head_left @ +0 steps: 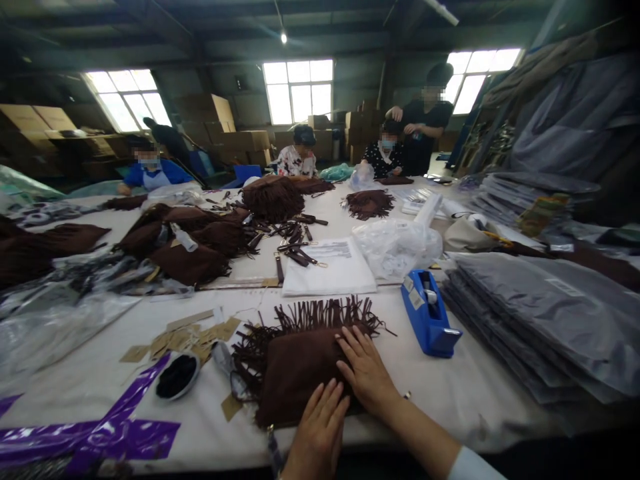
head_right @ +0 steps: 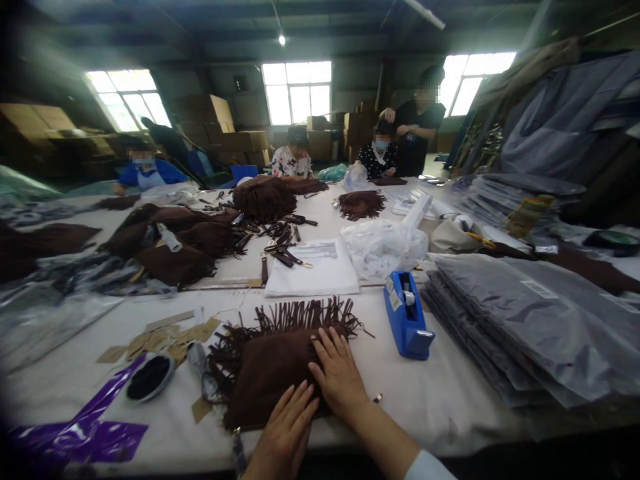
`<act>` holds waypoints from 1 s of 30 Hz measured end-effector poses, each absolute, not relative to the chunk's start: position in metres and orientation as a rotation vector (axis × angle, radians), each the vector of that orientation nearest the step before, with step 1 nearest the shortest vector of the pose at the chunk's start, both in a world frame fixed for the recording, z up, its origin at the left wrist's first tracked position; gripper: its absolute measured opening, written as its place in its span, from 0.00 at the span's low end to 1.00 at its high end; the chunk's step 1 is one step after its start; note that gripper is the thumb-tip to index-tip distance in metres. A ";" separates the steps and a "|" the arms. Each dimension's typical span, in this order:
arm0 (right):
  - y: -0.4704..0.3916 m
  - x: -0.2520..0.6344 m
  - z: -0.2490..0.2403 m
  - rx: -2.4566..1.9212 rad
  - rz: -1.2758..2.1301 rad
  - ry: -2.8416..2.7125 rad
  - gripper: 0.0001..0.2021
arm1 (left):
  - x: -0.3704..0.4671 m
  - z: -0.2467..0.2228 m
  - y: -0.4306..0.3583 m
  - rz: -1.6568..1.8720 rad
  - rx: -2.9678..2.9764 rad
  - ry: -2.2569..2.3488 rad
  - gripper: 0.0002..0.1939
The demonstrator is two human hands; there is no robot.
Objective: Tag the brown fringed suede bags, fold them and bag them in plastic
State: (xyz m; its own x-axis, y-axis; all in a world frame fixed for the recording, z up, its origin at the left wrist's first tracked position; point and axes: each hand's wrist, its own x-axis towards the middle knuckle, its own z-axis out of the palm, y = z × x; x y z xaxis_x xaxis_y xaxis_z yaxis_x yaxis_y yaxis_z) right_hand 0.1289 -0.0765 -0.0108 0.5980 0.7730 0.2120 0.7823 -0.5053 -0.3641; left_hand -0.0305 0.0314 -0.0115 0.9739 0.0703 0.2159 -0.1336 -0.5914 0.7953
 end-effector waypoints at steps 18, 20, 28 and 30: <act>-0.038 0.046 0.008 -1.932 0.315 -1.885 0.37 | -0.124 -0.005 0.083 0.392 1.281 1.023 0.12; -0.026 0.031 0.003 -1.925 0.270 -1.947 0.39 | -0.119 -0.005 0.078 0.388 1.245 1.001 0.12; -0.020 0.038 -0.034 -1.889 -0.021 -2.060 0.38 | -0.129 0.011 0.124 0.698 1.862 0.986 0.14; -0.022 0.047 -0.039 -1.931 -0.085 -2.000 0.37 | -0.125 0.008 0.138 0.725 1.992 0.967 0.17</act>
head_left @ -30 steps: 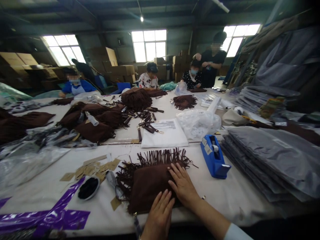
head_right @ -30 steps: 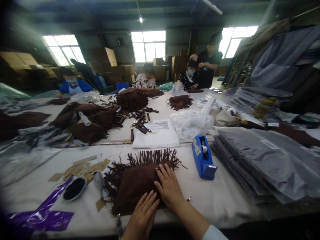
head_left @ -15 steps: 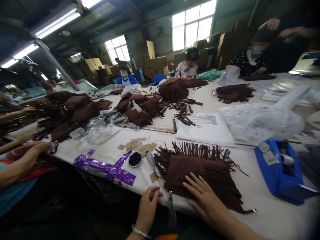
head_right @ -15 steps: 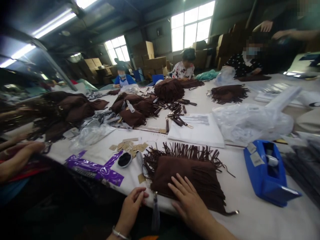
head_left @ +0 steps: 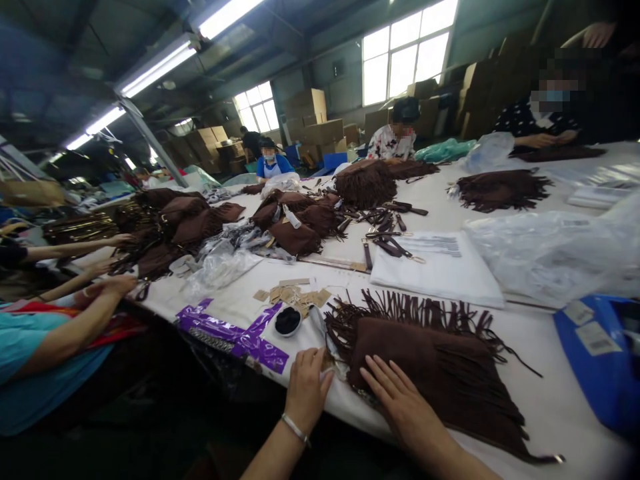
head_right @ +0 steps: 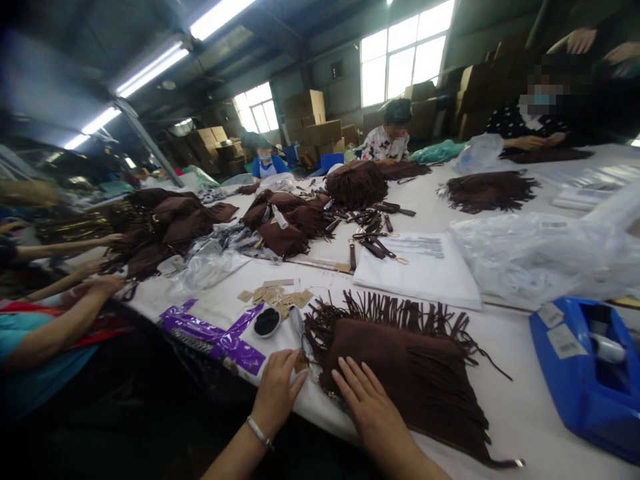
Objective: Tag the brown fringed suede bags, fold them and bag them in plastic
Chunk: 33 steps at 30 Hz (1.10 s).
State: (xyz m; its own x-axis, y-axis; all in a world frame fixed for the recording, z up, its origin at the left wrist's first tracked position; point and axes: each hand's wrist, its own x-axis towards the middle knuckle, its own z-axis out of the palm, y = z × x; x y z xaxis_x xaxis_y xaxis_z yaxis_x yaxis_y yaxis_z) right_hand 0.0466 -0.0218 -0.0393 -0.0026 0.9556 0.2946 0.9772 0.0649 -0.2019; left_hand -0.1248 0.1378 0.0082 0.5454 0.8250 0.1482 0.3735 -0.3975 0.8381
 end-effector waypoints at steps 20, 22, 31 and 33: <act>-0.033 0.052 -0.022 -1.969 0.128 -1.806 0.32 | -0.120 0.033 0.079 0.118 1.479 0.994 0.21; -0.040 0.051 -0.010 -1.954 0.139 -1.721 0.33 | -0.096 0.032 0.078 0.151 1.335 0.938 0.24; -0.048 0.074 -0.015 -2.018 -0.167 -1.800 0.30 | -0.058 0.021 0.074 0.026 1.485 0.864 0.26; -0.046 0.068 -0.012 -2.044 -0.214 -1.840 0.29 | -0.079 0.021 0.083 0.114 1.616 0.933 0.24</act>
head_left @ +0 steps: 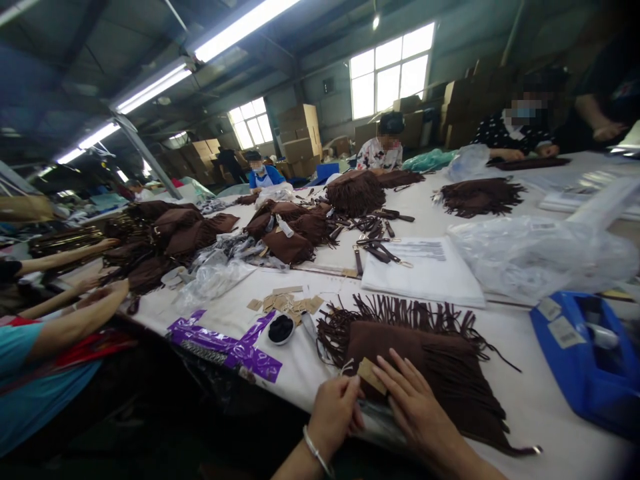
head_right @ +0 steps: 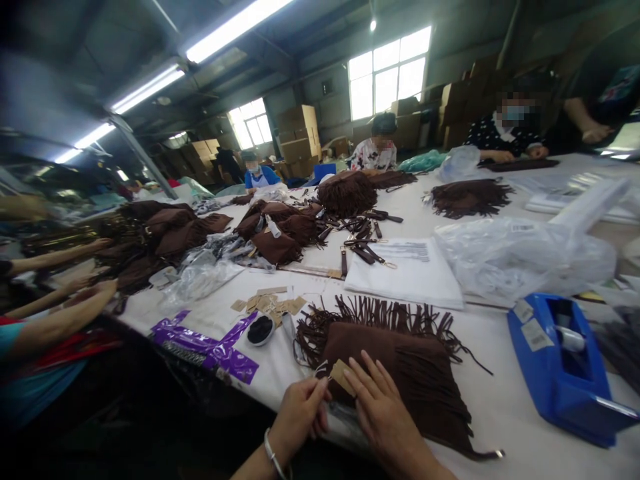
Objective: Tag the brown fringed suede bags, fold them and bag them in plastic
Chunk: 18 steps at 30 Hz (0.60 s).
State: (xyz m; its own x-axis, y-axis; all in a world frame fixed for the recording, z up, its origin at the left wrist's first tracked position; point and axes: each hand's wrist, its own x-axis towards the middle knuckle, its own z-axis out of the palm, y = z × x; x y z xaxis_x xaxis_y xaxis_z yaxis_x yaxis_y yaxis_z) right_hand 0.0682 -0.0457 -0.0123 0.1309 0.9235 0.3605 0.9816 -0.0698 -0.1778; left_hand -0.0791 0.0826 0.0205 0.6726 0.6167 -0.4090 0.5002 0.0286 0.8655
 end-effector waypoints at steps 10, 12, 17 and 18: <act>-0.030 0.057 -0.035 -2.080 -0.450 -2.020 0.33 | -0.086 0.018 0.192 0.288 2.124 1.380 0.17; -0.031 0.060 -0.038 -2.085 -0.495 -2.033 0.33 | -0.068 0.014 0.213 0.281 2.097 1.414 0.16; -0.032 0.064 -0.036 -2.134 -0.418 -2.004 0.34 | -0.053 0.013 0.231 0.348 1.987 1.390 0.15; -0.032 0.065 -0.036 -2.146 -0.392 -1.980 0.34 | -0.057 0.014 0.229 0.390 1.950 1.378 0.14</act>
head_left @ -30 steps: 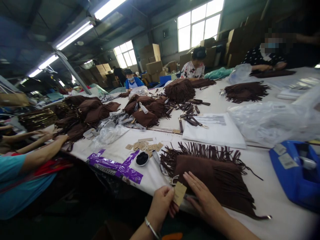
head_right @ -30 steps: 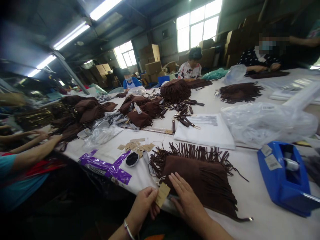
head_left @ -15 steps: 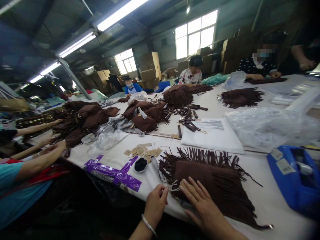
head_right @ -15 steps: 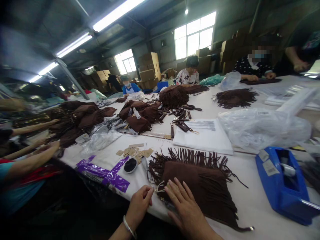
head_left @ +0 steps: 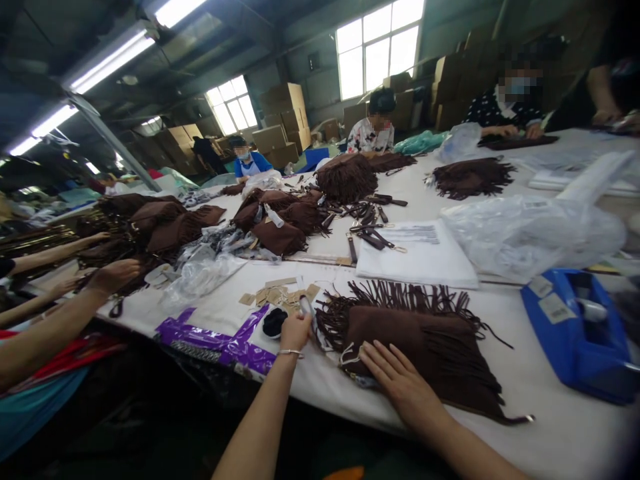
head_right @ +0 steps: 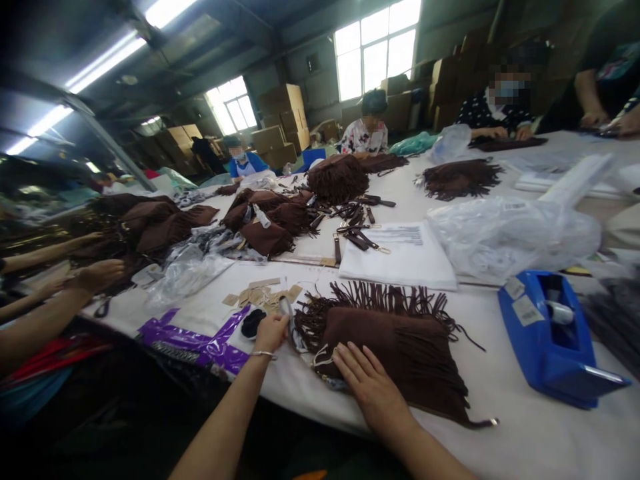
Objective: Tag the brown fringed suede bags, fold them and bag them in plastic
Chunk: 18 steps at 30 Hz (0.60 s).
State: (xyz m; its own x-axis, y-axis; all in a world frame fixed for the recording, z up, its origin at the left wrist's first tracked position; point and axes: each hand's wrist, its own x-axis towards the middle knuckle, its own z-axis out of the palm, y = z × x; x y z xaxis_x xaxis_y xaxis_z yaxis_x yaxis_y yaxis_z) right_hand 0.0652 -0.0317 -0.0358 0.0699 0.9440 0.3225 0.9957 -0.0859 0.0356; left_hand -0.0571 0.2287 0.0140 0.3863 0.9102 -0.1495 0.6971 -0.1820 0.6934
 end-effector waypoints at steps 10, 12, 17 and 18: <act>-0.029 0.078 -0.038 -2.165 -0.174 -1.850 0.34 | -0.165 -0.002 0.121 0.392 1.253 1.294 0.26; -0.029 0.078 -0.039 -2.168 -0.157 -1.857 0.34 | -0.177 0.003 0.103 0.186 1.493 1.236 0.25; -0.031 0.079 -0.040 -2.151 -0.145 -1.852 0.34 | -0.155 0.024 0.121 0.514 2.508 0.924 0.14; -0.031 0.079 -0.040 -2.149 -0.145 -1.851 0.34 | -0.144 0.025 0.131 0.537 2.630 0.854 0.15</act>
State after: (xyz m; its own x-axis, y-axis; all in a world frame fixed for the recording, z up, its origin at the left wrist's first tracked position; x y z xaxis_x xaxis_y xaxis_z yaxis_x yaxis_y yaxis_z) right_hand 0.0789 -0.0308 -0.0398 0.1648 0.9489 0.2693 0.9792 -0.1247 -0.1598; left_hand -0.1444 0.1311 0.0250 0.7502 0.6121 0.2501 0.4905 -0.7688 0.4104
